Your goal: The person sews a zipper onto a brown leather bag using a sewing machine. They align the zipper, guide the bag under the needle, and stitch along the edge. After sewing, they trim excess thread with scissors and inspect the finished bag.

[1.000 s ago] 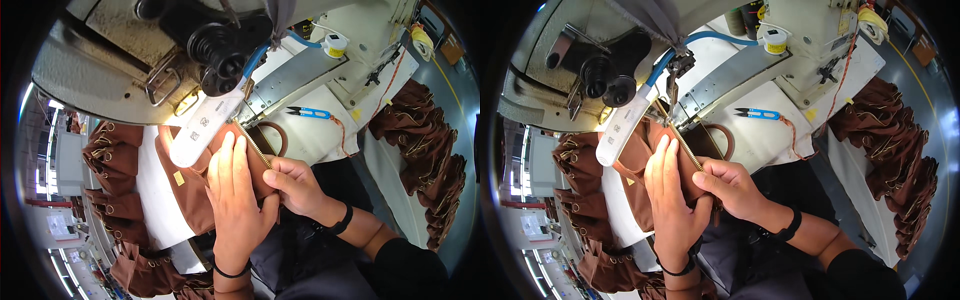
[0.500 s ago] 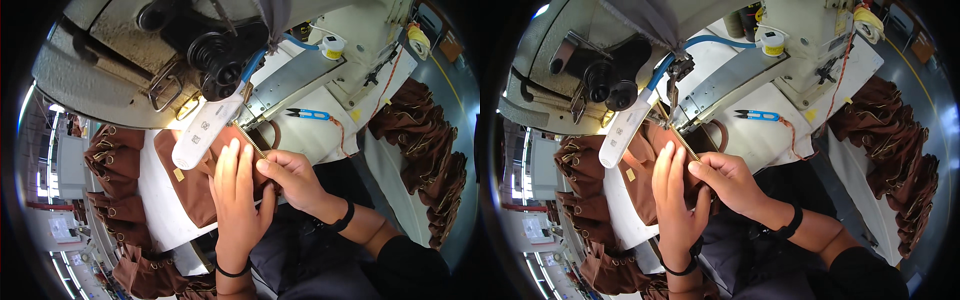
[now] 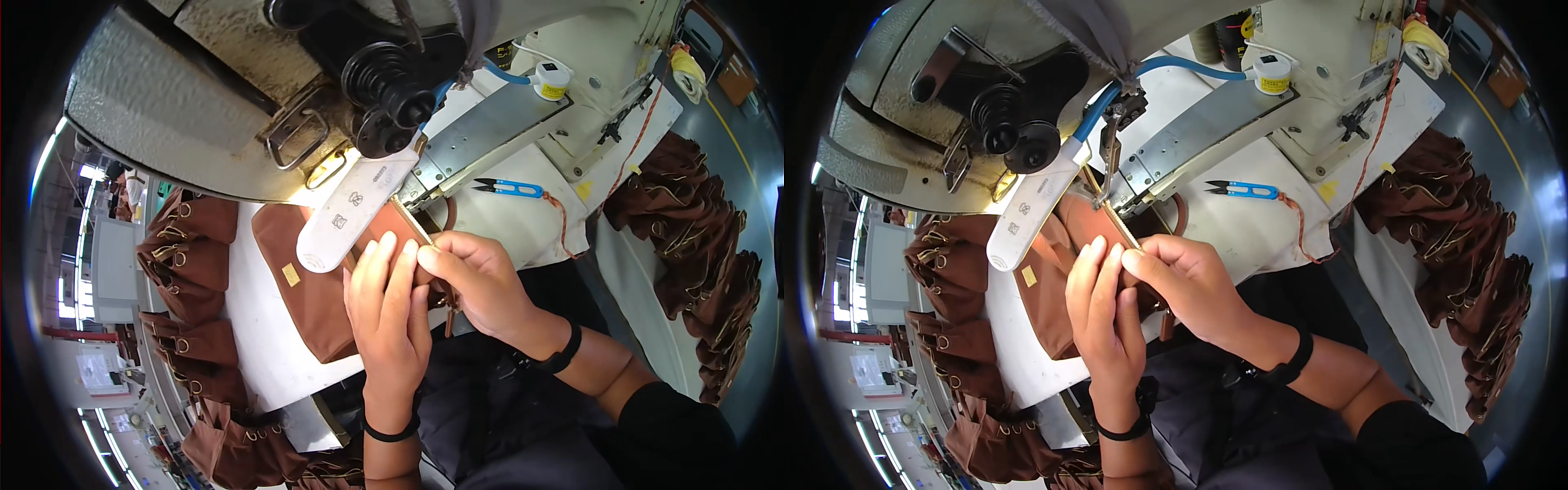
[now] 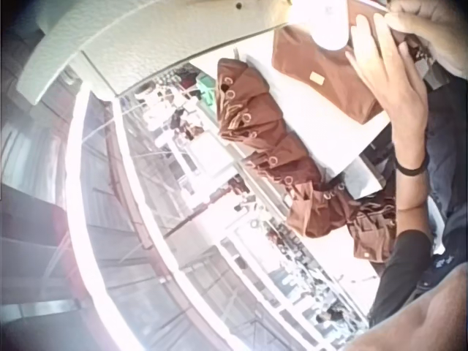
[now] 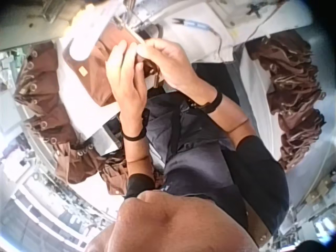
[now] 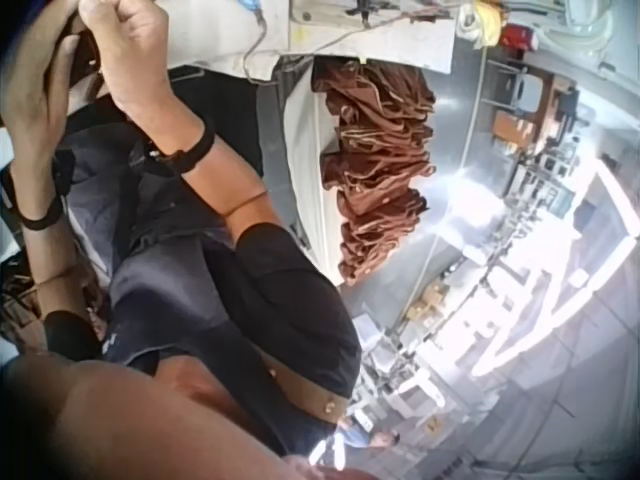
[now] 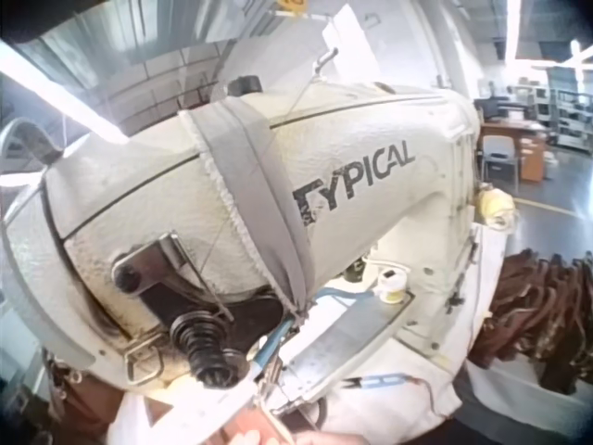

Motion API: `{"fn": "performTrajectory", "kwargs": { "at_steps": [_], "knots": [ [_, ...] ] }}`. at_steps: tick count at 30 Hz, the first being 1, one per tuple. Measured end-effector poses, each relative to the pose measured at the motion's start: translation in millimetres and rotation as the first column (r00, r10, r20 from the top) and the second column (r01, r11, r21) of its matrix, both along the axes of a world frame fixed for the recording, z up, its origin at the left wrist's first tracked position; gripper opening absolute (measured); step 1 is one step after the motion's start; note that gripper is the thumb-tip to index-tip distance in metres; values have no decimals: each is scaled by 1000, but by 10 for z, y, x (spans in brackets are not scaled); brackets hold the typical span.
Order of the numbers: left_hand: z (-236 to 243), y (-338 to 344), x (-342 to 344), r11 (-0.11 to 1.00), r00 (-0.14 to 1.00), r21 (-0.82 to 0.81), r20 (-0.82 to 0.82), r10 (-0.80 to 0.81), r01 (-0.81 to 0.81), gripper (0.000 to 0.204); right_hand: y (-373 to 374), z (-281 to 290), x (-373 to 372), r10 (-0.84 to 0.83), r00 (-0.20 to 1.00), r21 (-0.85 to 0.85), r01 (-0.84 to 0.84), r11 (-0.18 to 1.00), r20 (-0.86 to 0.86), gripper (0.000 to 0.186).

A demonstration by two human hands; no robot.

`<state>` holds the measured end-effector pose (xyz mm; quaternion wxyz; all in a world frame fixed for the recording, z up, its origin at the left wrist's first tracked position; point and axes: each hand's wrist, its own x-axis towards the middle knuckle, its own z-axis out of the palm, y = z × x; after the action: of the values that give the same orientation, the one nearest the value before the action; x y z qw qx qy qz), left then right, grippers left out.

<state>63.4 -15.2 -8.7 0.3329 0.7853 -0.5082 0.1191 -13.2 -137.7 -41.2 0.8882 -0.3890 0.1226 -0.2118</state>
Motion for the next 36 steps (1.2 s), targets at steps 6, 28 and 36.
{"fn": "performTrajectory", "kwargs": {
  "at_steps": [6, 28, 36],
  "knots": [
    [-25, -88, 186, 1000, 999, -20, 37, 2, -1, 34, -55, 34, 212, -33, 999, 1, 33, 999, -10, 27],
    [-412, -354, 32, 909, 946, -318, 91, 311, -268, 56, -229, 283, 110, -130, 984, -419, 66, 906, -125, 19],
    [-300, -248, 280, 917, 956, -374, 192, 223, -139, 30, -179, 212, 146, -69, 988, -251, 33, 967, -138, 16]
  ]
}}
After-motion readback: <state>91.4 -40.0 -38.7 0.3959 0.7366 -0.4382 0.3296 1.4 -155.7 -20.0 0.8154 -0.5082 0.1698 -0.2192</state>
